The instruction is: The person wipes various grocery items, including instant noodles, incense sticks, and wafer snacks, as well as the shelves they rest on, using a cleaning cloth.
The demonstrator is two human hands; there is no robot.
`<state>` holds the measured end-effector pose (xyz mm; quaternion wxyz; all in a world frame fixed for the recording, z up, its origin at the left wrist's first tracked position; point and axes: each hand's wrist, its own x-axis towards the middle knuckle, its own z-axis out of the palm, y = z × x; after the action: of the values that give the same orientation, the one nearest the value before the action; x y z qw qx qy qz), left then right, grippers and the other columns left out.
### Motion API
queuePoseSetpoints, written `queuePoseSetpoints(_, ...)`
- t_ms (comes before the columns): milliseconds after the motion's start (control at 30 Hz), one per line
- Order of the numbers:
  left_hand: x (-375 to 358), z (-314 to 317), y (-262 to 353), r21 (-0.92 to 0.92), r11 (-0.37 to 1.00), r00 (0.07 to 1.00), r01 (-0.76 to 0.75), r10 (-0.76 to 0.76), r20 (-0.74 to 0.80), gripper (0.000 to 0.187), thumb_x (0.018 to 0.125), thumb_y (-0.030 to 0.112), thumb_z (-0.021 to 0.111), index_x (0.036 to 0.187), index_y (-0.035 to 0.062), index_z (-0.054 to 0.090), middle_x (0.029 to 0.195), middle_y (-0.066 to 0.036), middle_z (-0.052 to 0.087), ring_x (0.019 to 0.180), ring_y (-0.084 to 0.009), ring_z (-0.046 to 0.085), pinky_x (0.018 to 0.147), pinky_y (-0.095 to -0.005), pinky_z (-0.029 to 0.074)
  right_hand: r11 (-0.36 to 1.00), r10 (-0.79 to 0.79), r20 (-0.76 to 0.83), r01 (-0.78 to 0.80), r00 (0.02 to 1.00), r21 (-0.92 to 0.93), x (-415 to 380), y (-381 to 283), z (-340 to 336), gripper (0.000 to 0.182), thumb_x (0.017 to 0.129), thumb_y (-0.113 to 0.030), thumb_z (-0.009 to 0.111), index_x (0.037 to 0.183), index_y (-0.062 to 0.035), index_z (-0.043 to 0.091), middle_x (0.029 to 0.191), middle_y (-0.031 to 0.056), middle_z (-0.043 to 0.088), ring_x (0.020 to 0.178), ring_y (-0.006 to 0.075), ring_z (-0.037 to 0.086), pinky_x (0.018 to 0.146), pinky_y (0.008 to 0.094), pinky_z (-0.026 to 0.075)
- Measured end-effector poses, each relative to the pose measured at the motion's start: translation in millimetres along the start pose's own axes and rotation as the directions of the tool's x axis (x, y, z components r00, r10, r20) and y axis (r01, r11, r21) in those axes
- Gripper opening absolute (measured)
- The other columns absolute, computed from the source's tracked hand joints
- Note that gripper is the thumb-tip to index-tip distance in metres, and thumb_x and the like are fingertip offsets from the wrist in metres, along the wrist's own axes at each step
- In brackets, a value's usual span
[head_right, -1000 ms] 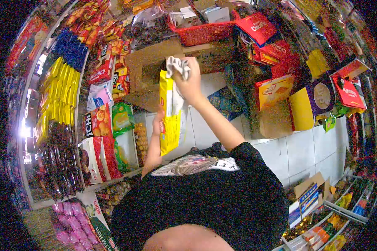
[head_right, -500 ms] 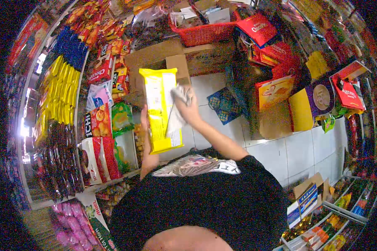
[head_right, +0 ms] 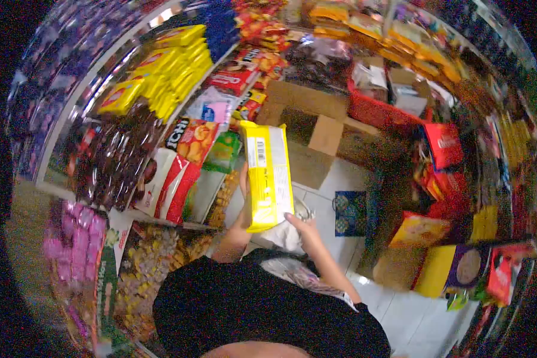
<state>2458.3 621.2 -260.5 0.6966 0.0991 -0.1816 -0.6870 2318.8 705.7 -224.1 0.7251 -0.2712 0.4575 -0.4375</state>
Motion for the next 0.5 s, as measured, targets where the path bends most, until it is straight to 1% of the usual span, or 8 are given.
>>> queuePoseSetpoints(67,-6.1,-9.3,3.4,0.169,0.974,0.988,-0.152,0.149,0.032,0.044,0.077,0.041,0.036,0.103,0.0071,0.045,0.096,-0.009,0.051,0.08,-0.02,0.051,0.071,-0.0324,0.041,0.994,0.086,0.092,-0.092,0.992,0.059,9.5,8.8,-7.7,0.049,0.063,-0.008,0.059,0.106,0.0023,0.039,0.093,0.0124,0.052,0.084,0.0216,0.051,0.074,0.0309,0.04)
queuePoseSetpoints(133,-18.5,16.0,8.1,-0.298,0.94,0.982,0.169,-0.134,0.133,0.055,0.077,0.048,0.028,0.116,0.0092,0.031,0.109,-0.011,0.042,0.092,-0.0237,0.047,0.076,-0.0375,0.039,0.993,0.064,0.189,-0.081,0.98,0.088,11.6,7.4,-12.3,0.048,0.062,-0.008,0.058,0.105,0.0025,0.04,0.093,0.0117,0.052,0.082,0.0224,0.051,0.073,0.0325,0.041)
queuePoseSetpoints(233,-26.9,60.0,12.4,-0.212,0.965,0.986,0.152,-0.132,0.105,0.048,0.079,0.043,0.03,0.115,0.0102,0.031,0.114,-0.015,0.038,0.096,-0.0302,0.044,0.079,-0.0399,0.037,0.953,0.094,0.318,-0.178,0.943,0.245,15.7,2.0,-8.4,0.047,0.061,-0.015,0.054,0.104,0.0004,0.042,0.089,0.0111,0.053,0.078,0.0245,0.052,0.067,0.0353,0.042)
queuePoseSetpoints(300,-23.7,34.5,4.1,0.09,0.953,0.891,0.288,-0.302,0.338,0.051,0.079,0.044,0.031,0.117,0.0101,0.026,0.116,-0.017,0.034,0.1,-0.0336,0.04,0.081,-0.0417,0.035,0.796,0.188,0.42,-0.388,0.888,0.464,17.0,0.8,-4.1,0.047,0.06,-0.027,0.048,0.101,-0.0042,0.045,0.081,0.0113,0.054,0.071,0.0269,0.051,0.058,0.0375,0.042)
queuePoseSetpoints(333,-24.8,47.7,12.0,0.11,0.936,0.844,0.335,-0.35,0.407,0.049,0.078,0.043,0.034,0.113,0.0087,0.031,0.112,-0.014,0.039,0.097,-0.0265,0.045,0.081,-0.0372,0.036,0.806,0.168,0.544,-0.432,0.822,0.404,22.9,0.1,2.4,0.046,0.063,-0.036,0.042,0.099,-0.0082,0.047,0.064,0.008,0.048,0.055,0.0226,0.043,0.043,0.0332,0.035)
queuePoseSetpoints(367,-23.2,42.9,14.9,0.111,0.938,0.847,0.33,-0.345,0.404,0.049,0.078,0.043,0.034,0.113,0.0087,0.031,0.112,-0.014,0.039,0.097,-0.0265,0.045,0.081,-0.0372,0.036,0.638,0.166,0.708,-0.622,0.687,0.454,19.8,-2.5,5.4,0.045,0.064,-0.04,0.04,0.097,-0.0101,0.048,0.054,0.0037,0.037,0.046,0.0172,0.031,0.038,0.0285,0.026)
queuePoseSetpoints(433,-20.3,28.0,18.6,0.268,0.914,0.953,0.303,-0.292,-0.08,0.045,0.078,0.04,0.038,0.109,0.0077,0.035,0.106,-0.01,0.044,0.091,-0.0184,0.048,0.081,-0.0323,0.037,0.505,0.194,0.791,-0.751,0.58,0.426,21.3,-9.3,16.4,0.038,0.071,-0.04,0.039,0.089,-0.0079,0.048,0.064,0.0077,0.045,0.051,0.0195,0.037,0.043,0.0278,0.03)
queuePoseSetpoints(500,-1.4,27.7,36.2,0.321,0.946,0.998,0.05,-0.032,-0.062,0.035,0.079,0.031,0.041,0.104,0.0072,0.039,0.097,-0.006,0.049,0.086,-0.0137,0.049,0.08,-0.0291,0.037,0.703,0.141,0.711,-0.575,0.689,0.418,42.2,9.3,6.4,0.037,0.074,-0.04,0.038,0.093,-0.0094,0.046,0.077,0.0086,0.052,0.06,0.0251,0.047,0.051,0.0347,0.041)
